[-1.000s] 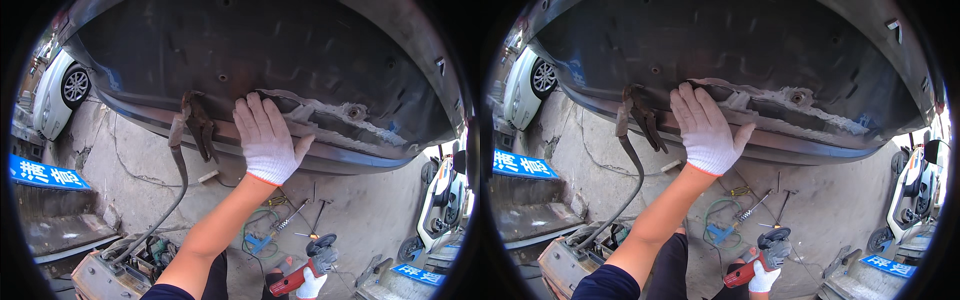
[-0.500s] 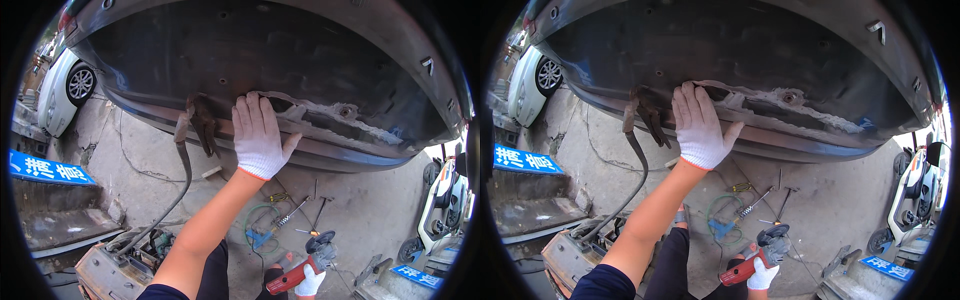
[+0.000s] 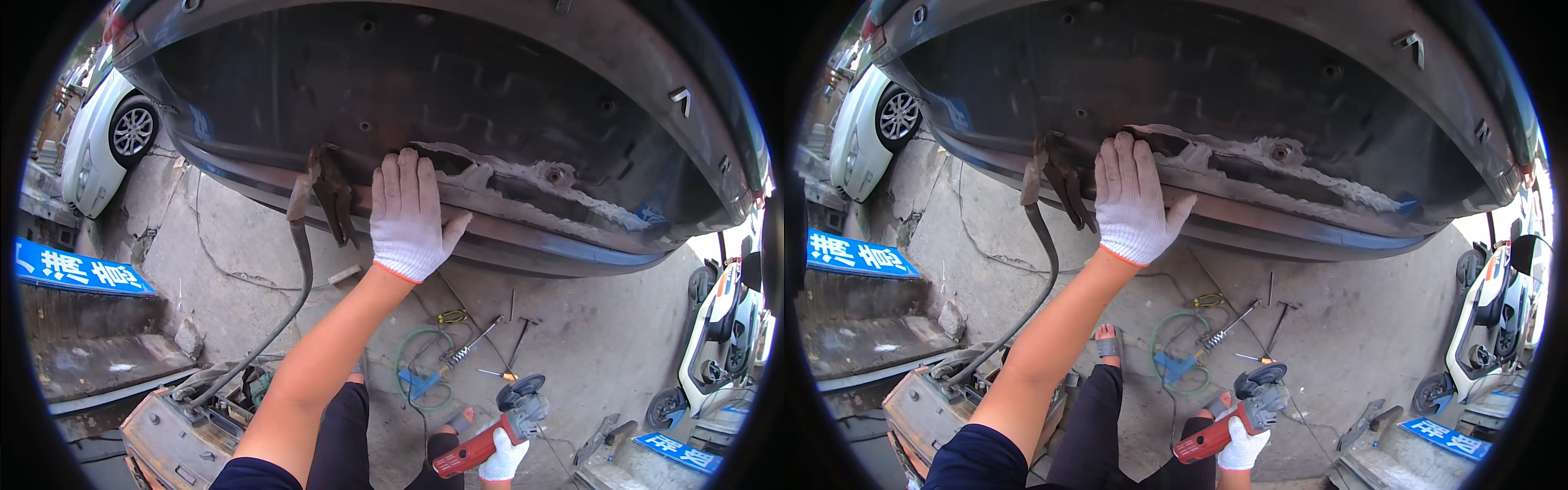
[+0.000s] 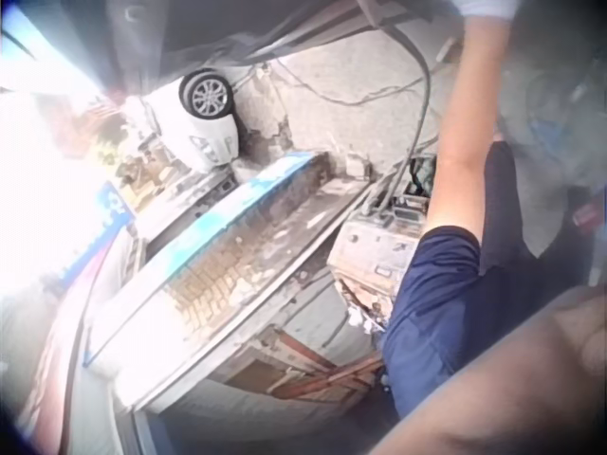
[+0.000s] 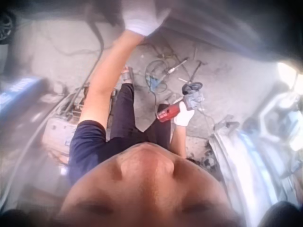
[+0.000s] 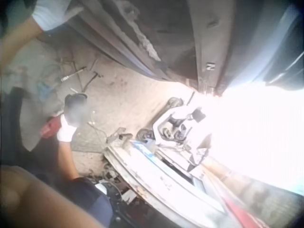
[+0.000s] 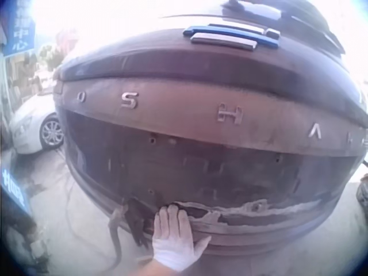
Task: The person uses a pneumatic dent puller to repeatedly tap and pull a dented area on the underside of a car's rear bumper. They then switch to an angle grinder to smooth the metal surface before resuming dent pulling.
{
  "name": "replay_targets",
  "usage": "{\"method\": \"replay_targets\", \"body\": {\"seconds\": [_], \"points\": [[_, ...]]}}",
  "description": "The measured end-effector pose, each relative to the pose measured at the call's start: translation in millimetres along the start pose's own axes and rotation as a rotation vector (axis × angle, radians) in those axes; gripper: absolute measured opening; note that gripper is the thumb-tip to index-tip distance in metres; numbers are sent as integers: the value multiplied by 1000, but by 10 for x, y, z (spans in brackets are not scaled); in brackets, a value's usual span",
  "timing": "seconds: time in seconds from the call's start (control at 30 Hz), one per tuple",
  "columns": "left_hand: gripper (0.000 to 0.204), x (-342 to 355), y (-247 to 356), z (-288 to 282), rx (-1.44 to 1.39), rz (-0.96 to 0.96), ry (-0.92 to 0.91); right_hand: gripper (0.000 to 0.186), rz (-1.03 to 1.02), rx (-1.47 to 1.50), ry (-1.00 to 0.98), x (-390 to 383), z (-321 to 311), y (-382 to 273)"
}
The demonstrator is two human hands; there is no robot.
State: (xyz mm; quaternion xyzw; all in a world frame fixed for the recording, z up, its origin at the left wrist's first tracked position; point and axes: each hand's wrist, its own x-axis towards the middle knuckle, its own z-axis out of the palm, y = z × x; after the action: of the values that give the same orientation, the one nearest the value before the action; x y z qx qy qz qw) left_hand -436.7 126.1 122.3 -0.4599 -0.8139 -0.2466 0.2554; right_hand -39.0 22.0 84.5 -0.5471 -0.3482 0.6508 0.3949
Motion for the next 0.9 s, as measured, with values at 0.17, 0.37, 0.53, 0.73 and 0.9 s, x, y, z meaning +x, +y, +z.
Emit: {"method": "replay_targets", "body": {"seconds": [0.17, 0.37, 0.53, 0.73, 0.9], "points": [[87, 87, -46, -163, -60, 104, -30, 50, 60, -42, -62, -23, -180, 9], [79, 97, -125, -316, -128, 242, -110, 47, 95, -13, -72, -69, 99, -13], [56, -765, -61, -659, -611, 203, -387, 46, 68, -83, -86, -40, 506, -111], [72, -2737, 472, -1328, -1191, -566, -976, 42, -15, -128, -155, 253, 989, -108], [87, -2793, 856, -1477, -1292, -760, -1258, 44, 6, -222, -264, 236, 1113, -246]]}}
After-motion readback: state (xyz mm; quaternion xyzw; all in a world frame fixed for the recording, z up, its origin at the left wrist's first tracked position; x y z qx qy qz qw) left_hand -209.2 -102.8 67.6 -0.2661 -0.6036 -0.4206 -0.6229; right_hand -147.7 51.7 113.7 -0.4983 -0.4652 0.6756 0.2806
